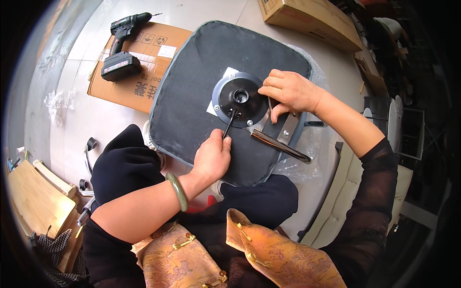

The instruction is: The person assembles an office chair by attaching a metal base to the underside of a cushioned seat using an Allen key. The person tightens multiple bolts, flips the seat, and wraps the assembled unit in bubble wrap.

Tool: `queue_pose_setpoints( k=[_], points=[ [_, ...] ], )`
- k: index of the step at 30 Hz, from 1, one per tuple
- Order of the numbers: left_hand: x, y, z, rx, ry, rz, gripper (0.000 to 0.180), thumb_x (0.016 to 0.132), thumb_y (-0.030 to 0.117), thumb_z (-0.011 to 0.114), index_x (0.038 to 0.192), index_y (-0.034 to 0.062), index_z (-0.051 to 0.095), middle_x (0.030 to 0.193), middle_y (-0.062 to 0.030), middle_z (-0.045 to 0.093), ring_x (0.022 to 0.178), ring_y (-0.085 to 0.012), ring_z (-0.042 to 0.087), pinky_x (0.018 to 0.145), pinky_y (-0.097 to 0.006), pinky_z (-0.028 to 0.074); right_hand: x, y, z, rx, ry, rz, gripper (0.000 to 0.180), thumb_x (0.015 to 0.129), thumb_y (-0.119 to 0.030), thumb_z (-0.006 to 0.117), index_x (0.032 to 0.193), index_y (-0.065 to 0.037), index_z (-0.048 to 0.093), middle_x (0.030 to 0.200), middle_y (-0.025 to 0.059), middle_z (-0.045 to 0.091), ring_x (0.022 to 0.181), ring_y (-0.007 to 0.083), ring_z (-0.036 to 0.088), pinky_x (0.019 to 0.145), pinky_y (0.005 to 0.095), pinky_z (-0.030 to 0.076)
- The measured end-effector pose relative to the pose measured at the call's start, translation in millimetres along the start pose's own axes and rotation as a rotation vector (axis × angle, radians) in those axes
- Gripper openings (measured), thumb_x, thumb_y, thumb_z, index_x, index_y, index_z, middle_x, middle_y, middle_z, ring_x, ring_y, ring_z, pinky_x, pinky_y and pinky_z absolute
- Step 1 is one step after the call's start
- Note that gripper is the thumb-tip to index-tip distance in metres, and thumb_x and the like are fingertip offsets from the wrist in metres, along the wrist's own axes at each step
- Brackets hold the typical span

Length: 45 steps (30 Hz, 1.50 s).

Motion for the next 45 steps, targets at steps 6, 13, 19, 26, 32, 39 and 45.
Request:
queue_pose_setpoints(
  k=[6,13,19,26,32,39,45],
  points=[
    [0,0,0,-0.003,-0.010,0.003,0.028,0.100,0.027,0.045,0.107,0.0004,0.048,0.095,-0.0264,0.064,0.095,-0.0459,0.060,0.083,-0.052,0.046,1,1,1,-0.047,0.054,-0.007,0.060,0.063,-0.055,0.071,0.095,-0.005,0.060,0.090,0.0067,0.055,0.085,0.0252,0.055,0.076,0.0350,0.051],
    [0,4,-2,0.082,0.036,0.019,0.029,0.099,0.028,0.045,0.104,-0.0006,0.048,0.096,-0.0264,0.065,0.098,-0.0460,0.060,0.085,-0.053,0.046,11,-9,2,-0.321,0.051,0.009,0.054,0.072,-0.064,0.058,0.076,-0.011,0.051,0.079,0.0030,0.047,0.076,0.0209,0.049,0.069,0.0325,0.040],
    [-1,6,-4,0.059,0.029,-0.002,0.029,0.099,0.028,0.046,0.104,-0.0006,0.049,0.100,-0.0264,0.065,0.101,-0.0453,0.060,0.087,-0.052,0.046,20,-23,13,-0.452,0.246,0.209,0.050,0.072,-0.063,0.061,0.065,-0.015,0.049,0.070,0.0013,0.045,0.068,0.0198,0.048,0.063,0.0324,0.035],
    [-1,6,-4,0.085,0.025,-0.056,0.031,0.099,0.030,0.046,0.107,0.0007,0.052,0.105,-0.0237,0.066,0.104,-0.0426,0.061,0.089,-0.051,0.047,21,-30,17,-0.476,0.310,0.445,0.048,0.068,-0.060,0.067,0.065,-0.015,0.051,0.069,0.0013,0.047,0.069,0.0205,0.048,0.062,0.0338,0.035],
    [0,7,-3,0.092,0.031,-0.030,0.031,0.099,0.031,0.046,0.109,0.0017,0.052,0.108,-0.0233,0.066,0.106,-0.0428,0.061,0.091,-0.050,0.047,17,-41,14,-0.390,0.302,0.606,0.046,0.068,-0.054,0.072,0.077,-0.010,0.061,0.077,0.0034,0.051,0.074,0.0243,0.050,0.067,0.0370,0.039],
    [-3,8,-3,0.041,0.061,-0.001,0.032,0.098,0.029,0.047,0.106,-0.0015,0.052,0.105,-0.0280,0.064,0.104,-0.0453,0.060,0.090,-0.051,0.046,4,-36,20,0.189,0.460,1.177,0.035,0.083,-0.029,0.074,0.102,-0.002,0.062,0.082,0.0087,0.062,0.078,0.0264,0.063,0.072,0.0391,0.050],
    [-4,10,-5,0.048,0.052,-0.047,0.031,0.098,0.029,0.046,0.106,-0.0005,0.053,0.106,-0.0269,0.065,0.104,-0.0428,0.061,0.091,-0.050,0.047,-1,-43,69,1.100,0.897,1.575,0.028,0.089,-0.028,0.072,0.086,-0.003,0.060,0.070,0.0061,0.063,0.050,0.0149,0.060,0.042,0.0253,0.047]
  ],
)
Point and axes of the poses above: each hand's wrist, its own x-axis towards the middle knuckle, its own z-axis out of the palm, y = z × x, the point moved 6 cm from there along x, towards the middle knuckle
